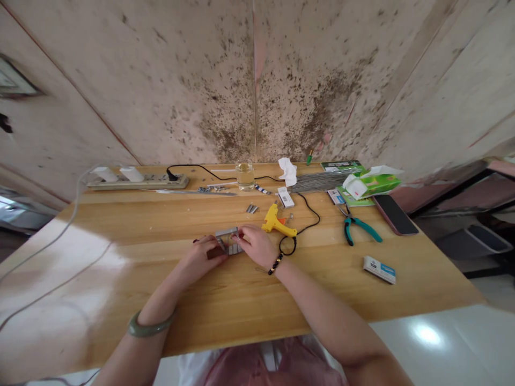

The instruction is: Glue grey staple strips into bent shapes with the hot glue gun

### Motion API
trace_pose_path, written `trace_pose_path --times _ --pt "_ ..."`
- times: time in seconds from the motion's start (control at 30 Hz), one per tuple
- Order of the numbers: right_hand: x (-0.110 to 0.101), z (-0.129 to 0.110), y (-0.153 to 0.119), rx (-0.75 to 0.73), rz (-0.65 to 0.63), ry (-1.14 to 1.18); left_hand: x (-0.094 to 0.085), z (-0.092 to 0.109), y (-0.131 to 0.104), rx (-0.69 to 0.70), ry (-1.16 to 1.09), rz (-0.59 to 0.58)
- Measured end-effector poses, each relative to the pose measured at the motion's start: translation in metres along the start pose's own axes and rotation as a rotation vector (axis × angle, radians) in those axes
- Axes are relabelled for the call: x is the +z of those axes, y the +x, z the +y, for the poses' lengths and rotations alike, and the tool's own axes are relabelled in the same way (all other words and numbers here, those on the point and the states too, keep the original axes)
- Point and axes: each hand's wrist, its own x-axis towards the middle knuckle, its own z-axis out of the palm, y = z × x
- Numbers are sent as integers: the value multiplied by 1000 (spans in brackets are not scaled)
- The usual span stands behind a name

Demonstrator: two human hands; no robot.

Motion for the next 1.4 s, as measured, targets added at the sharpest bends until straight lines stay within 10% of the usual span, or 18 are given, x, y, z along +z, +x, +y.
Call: trace_pose_path --times 1.4 --pt "-8 -5 -4 17 -65 11 0 0 -2 7 -11 5"
